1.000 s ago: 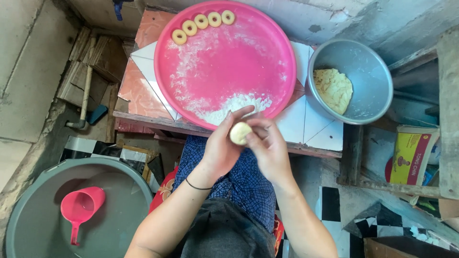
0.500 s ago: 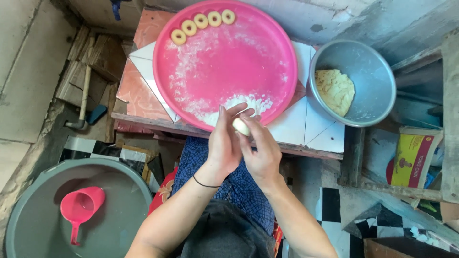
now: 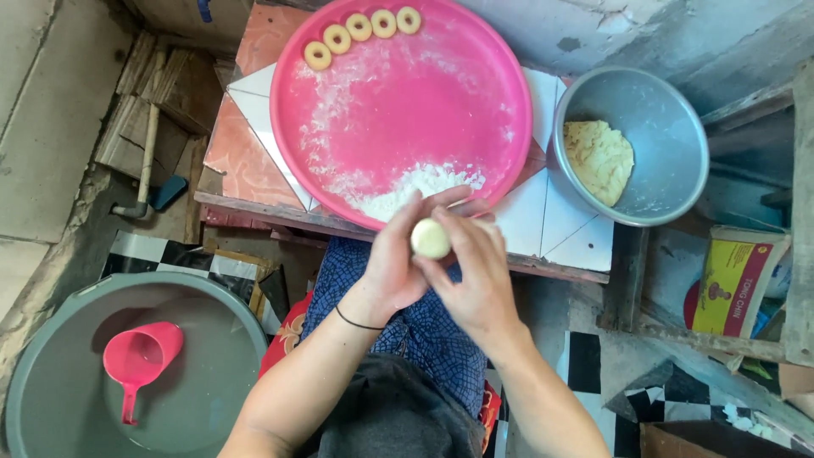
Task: The person is manually shaping small pieces of dough into donuts by rolling them into balls and poking a hole in the center.
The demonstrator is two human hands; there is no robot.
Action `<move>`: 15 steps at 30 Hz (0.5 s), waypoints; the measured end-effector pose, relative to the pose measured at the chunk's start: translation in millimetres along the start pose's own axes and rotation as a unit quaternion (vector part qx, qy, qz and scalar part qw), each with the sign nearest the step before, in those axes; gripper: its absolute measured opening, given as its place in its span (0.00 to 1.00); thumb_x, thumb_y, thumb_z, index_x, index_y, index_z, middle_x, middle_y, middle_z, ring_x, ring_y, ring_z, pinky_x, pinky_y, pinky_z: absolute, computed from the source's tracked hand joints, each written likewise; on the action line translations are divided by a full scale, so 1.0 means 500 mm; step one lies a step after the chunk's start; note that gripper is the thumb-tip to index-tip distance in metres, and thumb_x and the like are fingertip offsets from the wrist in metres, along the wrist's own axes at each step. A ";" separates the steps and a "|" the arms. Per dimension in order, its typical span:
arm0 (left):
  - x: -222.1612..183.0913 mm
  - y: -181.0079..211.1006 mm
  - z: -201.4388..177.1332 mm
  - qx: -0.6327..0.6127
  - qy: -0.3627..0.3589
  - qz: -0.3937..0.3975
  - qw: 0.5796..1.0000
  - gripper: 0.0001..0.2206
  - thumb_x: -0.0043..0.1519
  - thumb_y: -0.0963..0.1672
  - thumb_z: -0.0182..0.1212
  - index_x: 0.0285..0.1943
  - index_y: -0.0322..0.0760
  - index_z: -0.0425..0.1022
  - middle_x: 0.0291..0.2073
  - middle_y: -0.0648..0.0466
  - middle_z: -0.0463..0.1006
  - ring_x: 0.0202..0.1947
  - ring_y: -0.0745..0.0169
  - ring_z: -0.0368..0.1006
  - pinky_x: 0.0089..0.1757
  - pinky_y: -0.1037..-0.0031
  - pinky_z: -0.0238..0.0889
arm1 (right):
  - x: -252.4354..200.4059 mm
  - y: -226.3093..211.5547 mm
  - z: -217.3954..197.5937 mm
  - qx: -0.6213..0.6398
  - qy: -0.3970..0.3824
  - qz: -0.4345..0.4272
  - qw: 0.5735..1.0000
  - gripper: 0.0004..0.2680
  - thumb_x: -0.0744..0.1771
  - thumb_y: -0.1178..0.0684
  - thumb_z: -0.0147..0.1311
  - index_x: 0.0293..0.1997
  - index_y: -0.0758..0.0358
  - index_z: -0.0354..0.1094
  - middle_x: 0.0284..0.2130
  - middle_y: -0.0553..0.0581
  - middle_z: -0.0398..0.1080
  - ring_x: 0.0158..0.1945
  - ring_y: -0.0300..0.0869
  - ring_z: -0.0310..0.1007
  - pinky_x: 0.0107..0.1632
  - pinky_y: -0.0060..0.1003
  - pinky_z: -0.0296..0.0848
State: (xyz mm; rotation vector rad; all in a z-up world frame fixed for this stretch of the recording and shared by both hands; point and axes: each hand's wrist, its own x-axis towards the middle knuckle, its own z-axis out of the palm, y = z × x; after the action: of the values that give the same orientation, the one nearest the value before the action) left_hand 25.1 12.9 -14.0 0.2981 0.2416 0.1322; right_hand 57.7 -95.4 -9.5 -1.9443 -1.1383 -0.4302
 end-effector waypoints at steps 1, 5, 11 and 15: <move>0.007 -0.006 -0.022 0.001 0.014 -0.005 1.000 0.27 0.70 0.54 0.45 0.68 0.31 0.68 0.61 0.37 0.74 0.59 0.45 0.73 0.53 0.50 0.71 | -0.003 0.007 0.000 -0.038 -0.003 -0.018 0.999 0.21 0.64 0.49 0.68 0.63 0.62 0.70 0.51 0.56 0.74 0.53 0.52 0.73 0.59 0.48 0.66; 0.004 -0.008 -0.029 -0.006 0.118 0.002 0.993 0.21 0.70 0.50 0.51 0.60 0.27 0.75 0.48 0.41 0.82 0.44 0.52 0.81 0.40 0.62 0.79 | 0.015 -0.019 -0.009 -0.037 -0.039 -0.036 0.998 0.20 0.66 0.55 0.64 0.65 0.63 0.65 0.55 0.59 0.72 0.59 0.53 0.70 0.61 0.48 0.63; -0.008 0.014 -0.010 -0.069 0.063 0.072 0.993 0.19 0.70 0.41 0.46 0.70 0.32 0.64 0.29 0.52 0.73 0.30 0.67 0.69 0.28 0.82 0.61 | -0.001 0.005 -0.046 0.182 0.019 0.044 0.982 0.13 0.69 0.57 0.39 0.22 0.56 0.66 0.20 0.47 0.65 0.25 0.40 0.60 0.40 0.38 0.70; -0.003 0.017 -0.005 -0.042 0.047 0.095 0.993 0.21 0.69 0.40 0.46 0.73 0.34 0.62 0.33 0.50 0.75 0.36 0.64 0.72 0.35 0.79 0.66 | -0.002 0.002 -0.027 0.061 -0.017 0.106 0.992 0.10 0.72 0.52 0.47 0.30 0.58 0.64 0.19 0.54 0.62 0.23 0.50 0.65 0.33 0.43 0.70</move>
State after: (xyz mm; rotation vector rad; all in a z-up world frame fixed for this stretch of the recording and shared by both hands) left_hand 22.1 21.5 -13.3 0.2305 0.2996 0.3441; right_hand 59.3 -107.0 -2.3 -1.9462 -0.9436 -0.2086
